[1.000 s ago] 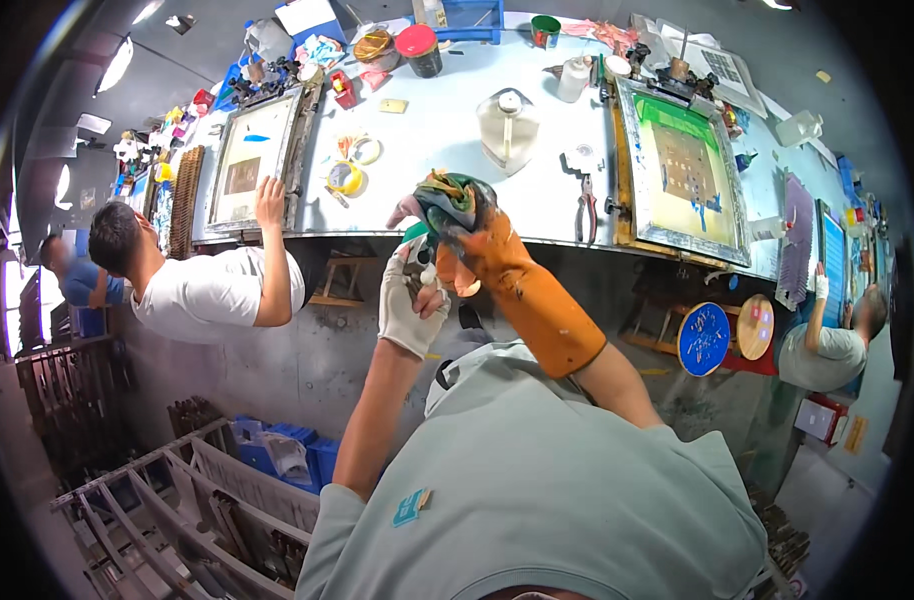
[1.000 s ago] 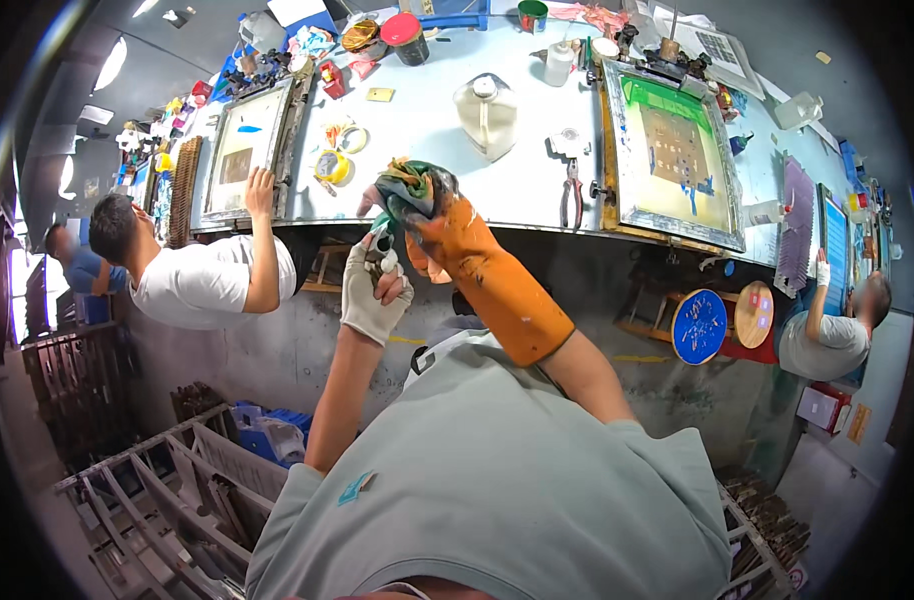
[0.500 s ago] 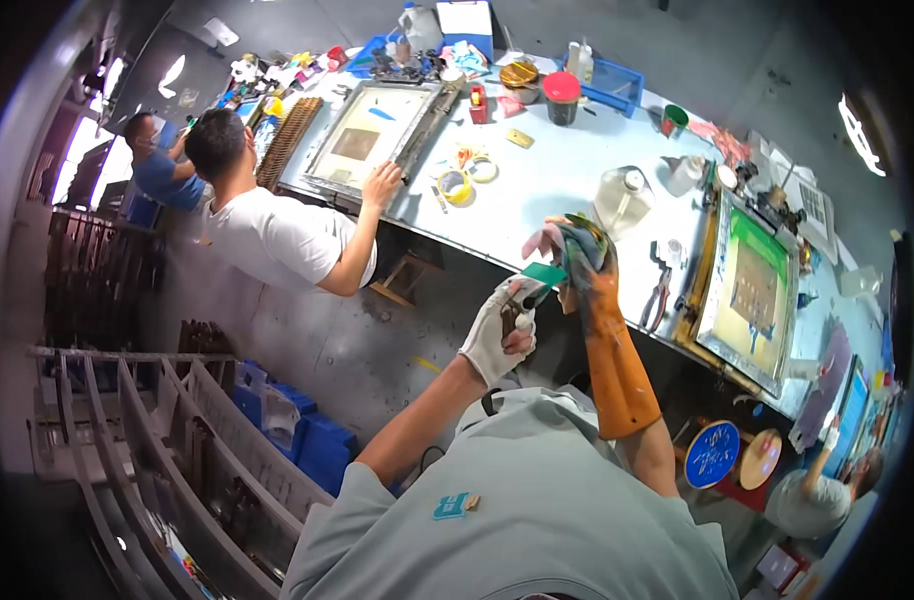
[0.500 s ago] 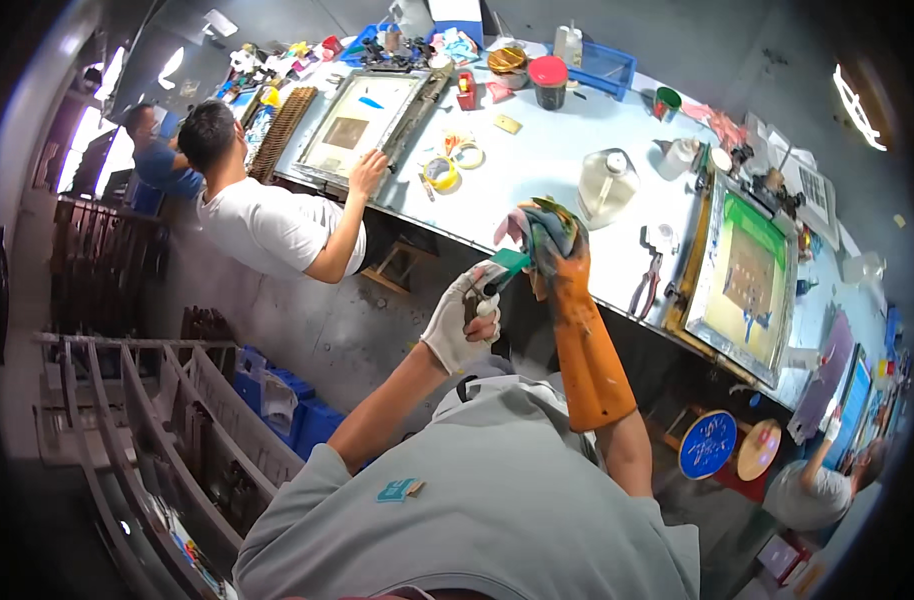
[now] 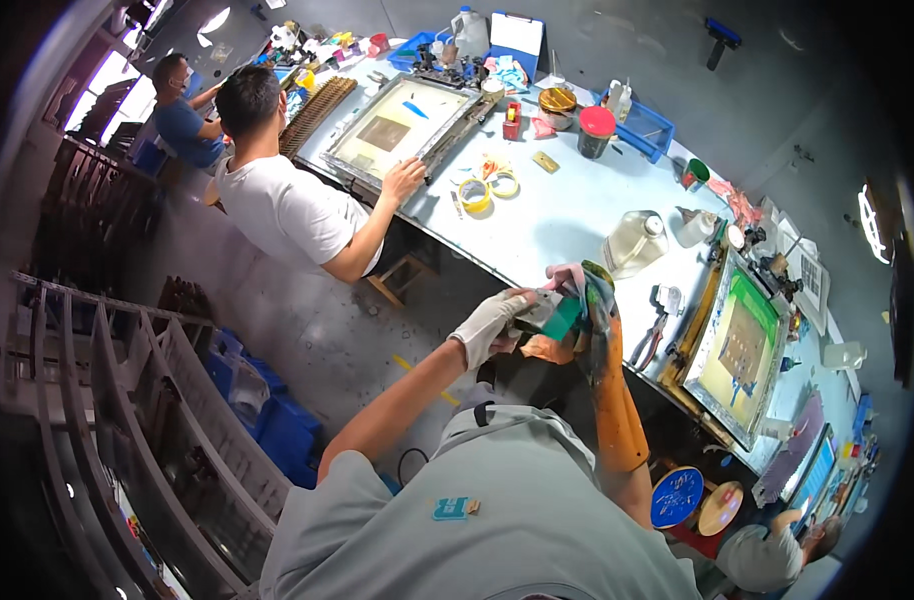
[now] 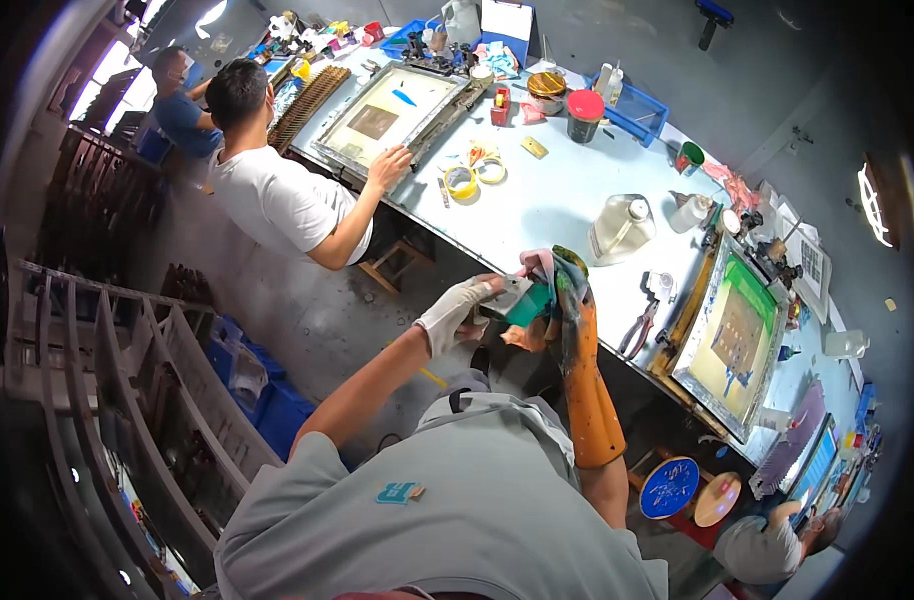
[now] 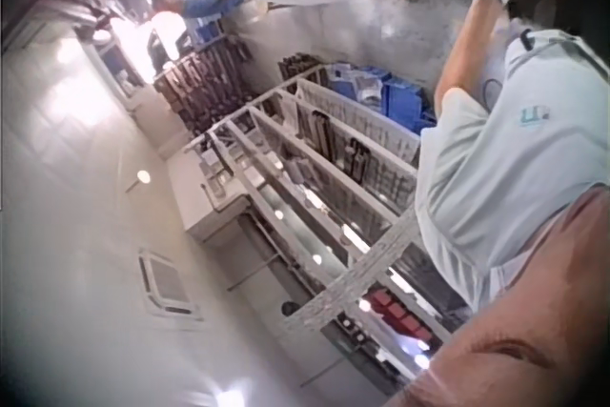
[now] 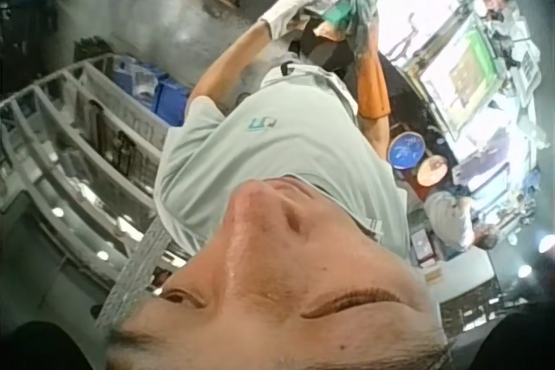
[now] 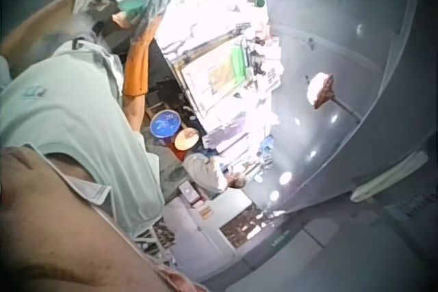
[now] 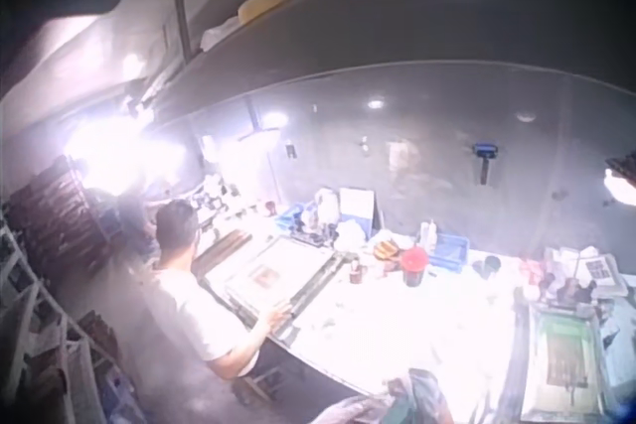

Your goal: The person cleans a large rectangular screen or frame using a cloth and a liquid solution poured from a plastic bottle. They wipe the surface repeatedly, applying more liquid as needed, and also clean a small green rectangular object with the same cloth.

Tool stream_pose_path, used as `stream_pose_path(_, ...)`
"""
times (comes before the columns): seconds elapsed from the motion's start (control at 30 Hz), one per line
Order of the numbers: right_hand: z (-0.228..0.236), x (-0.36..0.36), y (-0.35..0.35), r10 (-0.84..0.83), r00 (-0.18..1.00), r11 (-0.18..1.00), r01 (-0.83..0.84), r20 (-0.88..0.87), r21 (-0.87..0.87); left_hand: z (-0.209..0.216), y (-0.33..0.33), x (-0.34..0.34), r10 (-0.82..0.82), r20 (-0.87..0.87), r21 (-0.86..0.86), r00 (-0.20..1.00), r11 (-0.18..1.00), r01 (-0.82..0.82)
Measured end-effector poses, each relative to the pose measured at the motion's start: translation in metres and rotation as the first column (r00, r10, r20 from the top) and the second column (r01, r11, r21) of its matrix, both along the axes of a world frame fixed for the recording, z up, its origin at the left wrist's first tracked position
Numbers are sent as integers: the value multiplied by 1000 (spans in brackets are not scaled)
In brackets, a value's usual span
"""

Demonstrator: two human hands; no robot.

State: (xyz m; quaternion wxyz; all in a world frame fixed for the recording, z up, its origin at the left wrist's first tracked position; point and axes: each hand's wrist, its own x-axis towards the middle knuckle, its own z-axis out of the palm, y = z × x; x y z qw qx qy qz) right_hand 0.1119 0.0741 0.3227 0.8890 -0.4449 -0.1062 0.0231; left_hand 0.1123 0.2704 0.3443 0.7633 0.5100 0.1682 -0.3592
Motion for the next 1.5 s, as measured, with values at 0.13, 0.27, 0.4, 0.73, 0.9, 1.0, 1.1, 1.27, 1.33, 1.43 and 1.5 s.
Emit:
stream_pose_path(0.13,5,-8,7,-101,981,994,108,-165,35,8,13,-9,-6,67,-276,998,961,25)
stream_pose_path(0.27,9,-9,6,-9,983,992,31,-183,119,-3,23,-14,16,130,-215,991,977,12)
stream_pose_path(0.4,32,-21,4,-88,944,990,118,-318,76,9,6,-15,199,234,220,951,942,-252)
stream_pose_path(0.73,-9,-35,13,-161,973,886,69,-165,-459,-19,-21,-27,261,631,15,731,937,-349)
stream_pose_path(0.9,15,-27,3,-253,922,781,17,-292,-624,-12,-37,-16,195,683,93,704,933,-349)
stream_pose_path(1.0,4,-1,-5,-370,920,659,164,-127,-734,-17,-46,-24,52,743,178,667,946,-272)
stream_pose_path(1.1,-27,-2,2,-383,922,650,311,55,-693,-27,-41,-13,198,684,76,702,938,-338)
stream_pose_path(1.27,-21,-26,-22,-275,949,874,181,-152,-451,-16,-28,12,321,551,90,770,895,-437)
stream_pose_path(1.33,-7,-21,-50,-336,927,918,281,-169,-280,6,-34,1,290,505,196,813,879,-436)
stream_pose_path(1.43,28,-21,-51,-271,960,952,256,-75,-170,-12,-26,-6,284,579,88,765,910,-404)
stream_pose_path(1.5,51,-26,-33,-231,959,918,159,-165,-363,-38,-26,-9,226,674,116,703,908,-403)
